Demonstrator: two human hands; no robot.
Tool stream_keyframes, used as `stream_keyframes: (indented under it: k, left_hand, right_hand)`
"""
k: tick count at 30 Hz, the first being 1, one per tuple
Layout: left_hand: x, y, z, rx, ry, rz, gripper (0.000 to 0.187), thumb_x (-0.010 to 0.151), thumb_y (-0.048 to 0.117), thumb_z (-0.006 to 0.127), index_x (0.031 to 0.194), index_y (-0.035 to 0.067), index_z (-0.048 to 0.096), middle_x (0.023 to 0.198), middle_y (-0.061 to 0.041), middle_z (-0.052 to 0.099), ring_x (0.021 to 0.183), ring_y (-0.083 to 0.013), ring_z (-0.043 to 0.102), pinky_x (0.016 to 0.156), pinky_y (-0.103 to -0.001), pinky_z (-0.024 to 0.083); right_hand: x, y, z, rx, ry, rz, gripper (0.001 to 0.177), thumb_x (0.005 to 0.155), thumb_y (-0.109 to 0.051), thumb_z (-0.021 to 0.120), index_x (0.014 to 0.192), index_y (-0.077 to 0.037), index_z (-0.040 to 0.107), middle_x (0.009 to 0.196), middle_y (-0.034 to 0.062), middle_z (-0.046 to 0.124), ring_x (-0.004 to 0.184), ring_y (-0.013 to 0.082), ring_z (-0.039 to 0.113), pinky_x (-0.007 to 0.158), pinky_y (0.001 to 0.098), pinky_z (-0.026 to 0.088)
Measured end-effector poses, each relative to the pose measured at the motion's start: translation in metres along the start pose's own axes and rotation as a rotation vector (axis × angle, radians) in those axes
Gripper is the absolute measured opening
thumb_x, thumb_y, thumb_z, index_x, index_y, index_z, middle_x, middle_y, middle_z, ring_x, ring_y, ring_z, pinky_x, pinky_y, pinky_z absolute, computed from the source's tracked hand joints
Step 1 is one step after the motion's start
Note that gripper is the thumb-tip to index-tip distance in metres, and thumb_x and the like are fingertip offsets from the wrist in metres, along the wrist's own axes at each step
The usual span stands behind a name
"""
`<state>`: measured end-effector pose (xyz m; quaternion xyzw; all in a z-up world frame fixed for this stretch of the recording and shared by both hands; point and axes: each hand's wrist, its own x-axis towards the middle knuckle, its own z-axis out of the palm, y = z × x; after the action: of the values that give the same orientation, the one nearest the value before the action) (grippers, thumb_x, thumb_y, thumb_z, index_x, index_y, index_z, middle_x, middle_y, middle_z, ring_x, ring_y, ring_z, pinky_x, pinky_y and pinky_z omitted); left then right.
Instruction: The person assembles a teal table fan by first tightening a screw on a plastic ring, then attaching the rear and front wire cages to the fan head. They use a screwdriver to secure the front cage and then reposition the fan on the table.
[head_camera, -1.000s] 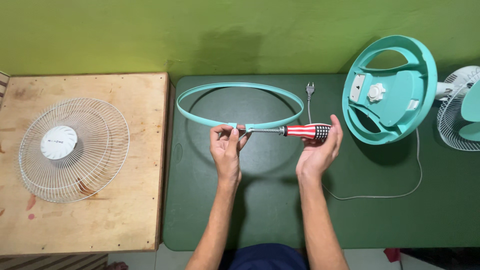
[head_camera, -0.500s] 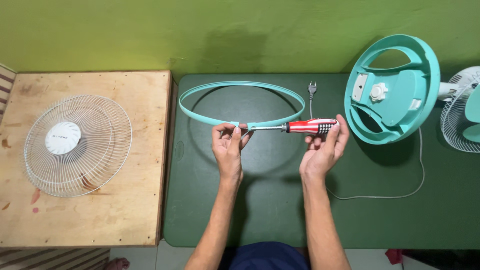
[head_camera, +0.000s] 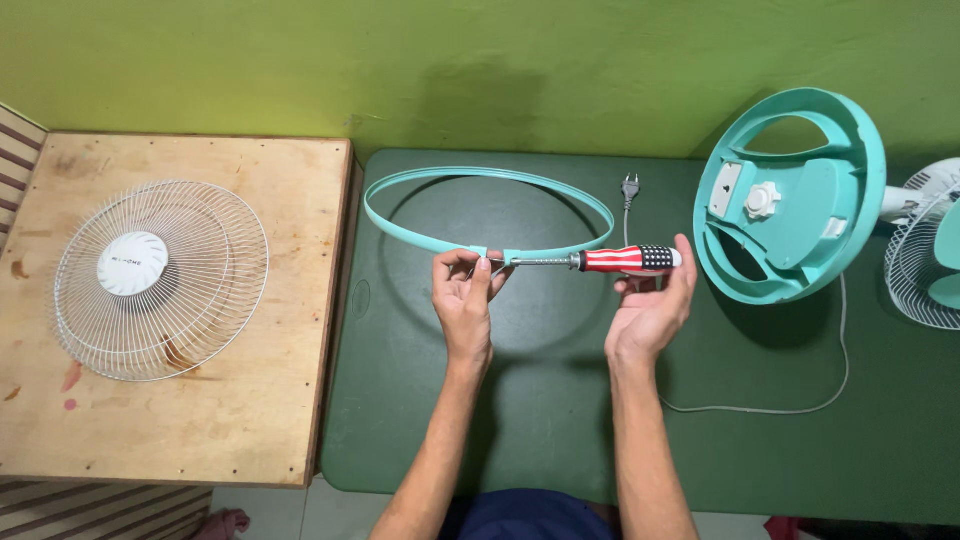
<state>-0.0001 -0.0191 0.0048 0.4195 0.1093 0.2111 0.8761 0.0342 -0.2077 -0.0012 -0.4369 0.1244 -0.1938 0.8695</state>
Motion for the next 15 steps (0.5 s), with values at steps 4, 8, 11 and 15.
stream_keyframes:
  k: [4,8,11,15]
  left_hand:
    - [0.0025,0.0012,0.0005,-0.013,0.002,0.024,0.013,0.102,0.002,0.057,0.113,0.002,0.049,0.109,-0.016,0.064,0.104,-0.0232,0.068,0.098,-0.049,0.063]
    - [0.0016,0.0002,0.0018,-0.02,-0.005,0.022,0.013,0.102,0.001,0.057,0.113,0.002,0.049,0.109,-0.016,0.063,0.104,-0.0236,0.068,0.097,-0.049,0.061]
    - [0.0016,-0.0006,0.0033,-0.02,0.002,0.027,0.013,0.102,0.001,0.057,0.113,0.002,0.049,0.109,-0.016,0.064,0.104,-0.0237,0.068,0.097,-0.049,0.062]
    - [0.0009,-0.0005,0.0051,-0.027,-0.014,0.017,0.014,0.102,0.001,0.057,0.114,0.002,0.049,0.109,-0.016,0.063,0.104,-0.0242,0.069,0.098,-0.049,0.063]
  right_hand:
    - [0.003,-0.0011,-0.0021,-0.047,-0.067,-0.037,0.039,0.114,-0.02,0.042,0.149,-0.004,0.05,0.116,0.0082,0.063,0.074,0.0083,0.05,0.056,0.0242,0.042]
    - [0.0028,0.0004,-0.0042,-0.018,-0.014,-0.025,0.042,0.113,-0.025,0.038,0.146,-0.003,0.052,0.116,0.0114,0.061,0.077,0.0097,0.057,0.054,0.0238,0.043]
    - [0.0038,-0.0017,-0.0044,-0.016,-0.06,-0.013,0.042,0.11,-0.022,0.04,0.147,-0.005,0.049,0.124,0.0129,0.065,0.075,0.009,0.055,0.052,0.0239,0.042]
    - [0.0007,-0.0021,-0.0006,-0.065,-0.032,-0.038,0.042,0.121,-0.027,0.044,0.154,-0.003,0.05,0.102,0.0083,0.052,0.072,0.0067,0.045,0.059,0.0243,0.042]
